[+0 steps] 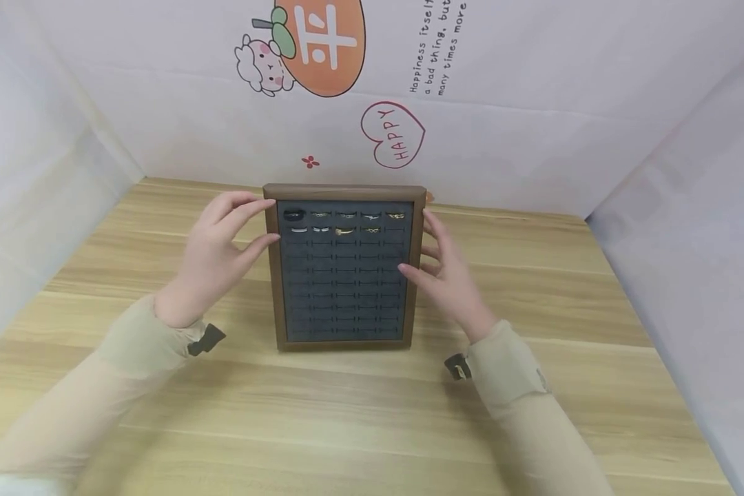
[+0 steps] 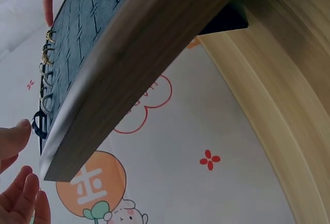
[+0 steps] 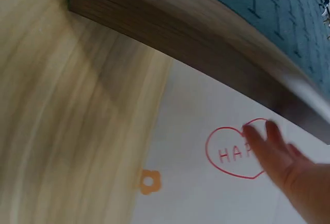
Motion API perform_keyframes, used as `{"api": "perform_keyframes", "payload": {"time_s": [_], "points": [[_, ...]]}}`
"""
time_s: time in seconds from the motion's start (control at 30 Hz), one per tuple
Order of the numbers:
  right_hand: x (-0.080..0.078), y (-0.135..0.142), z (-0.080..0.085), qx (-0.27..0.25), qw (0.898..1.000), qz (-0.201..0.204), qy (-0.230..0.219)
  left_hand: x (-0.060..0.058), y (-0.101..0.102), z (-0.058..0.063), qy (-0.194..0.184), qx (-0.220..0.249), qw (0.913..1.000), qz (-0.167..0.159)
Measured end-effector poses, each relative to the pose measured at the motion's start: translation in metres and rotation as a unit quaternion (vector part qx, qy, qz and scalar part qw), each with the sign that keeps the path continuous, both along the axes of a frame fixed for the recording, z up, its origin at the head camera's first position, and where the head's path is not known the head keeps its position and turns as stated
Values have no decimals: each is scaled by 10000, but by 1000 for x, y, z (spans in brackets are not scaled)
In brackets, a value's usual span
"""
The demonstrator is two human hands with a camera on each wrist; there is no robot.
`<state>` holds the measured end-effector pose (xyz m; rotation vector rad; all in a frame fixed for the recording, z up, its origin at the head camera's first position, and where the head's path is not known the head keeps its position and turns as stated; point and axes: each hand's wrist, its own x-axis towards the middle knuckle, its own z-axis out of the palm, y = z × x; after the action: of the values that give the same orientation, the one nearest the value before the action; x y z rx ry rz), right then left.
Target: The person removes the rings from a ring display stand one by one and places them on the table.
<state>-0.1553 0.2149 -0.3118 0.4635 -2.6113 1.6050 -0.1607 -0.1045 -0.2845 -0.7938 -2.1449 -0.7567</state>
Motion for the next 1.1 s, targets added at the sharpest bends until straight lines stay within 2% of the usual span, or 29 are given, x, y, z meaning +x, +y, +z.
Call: {"api": "perform_keyframes", "payload": {"time_s": [0.23, 0.43, 0.87, 1.1], "points": [[-6, 0, -9, -232, 9996, 17, 185, -7, 14, 3, -195, -64, 9997, -91], [-8, 1, -13, -274, 9990, 20, 363, -8, 21, 6, -334, -134, 9993, 102], [-11, 1, -15, -238, 9986, 73, 467, -12, 24, 9, -209, -209, 9991, 288], [-12, 1, -17, -326, 9981, 153, 490, -13, 22, 9, -409, -160, 9988, 202]]}}
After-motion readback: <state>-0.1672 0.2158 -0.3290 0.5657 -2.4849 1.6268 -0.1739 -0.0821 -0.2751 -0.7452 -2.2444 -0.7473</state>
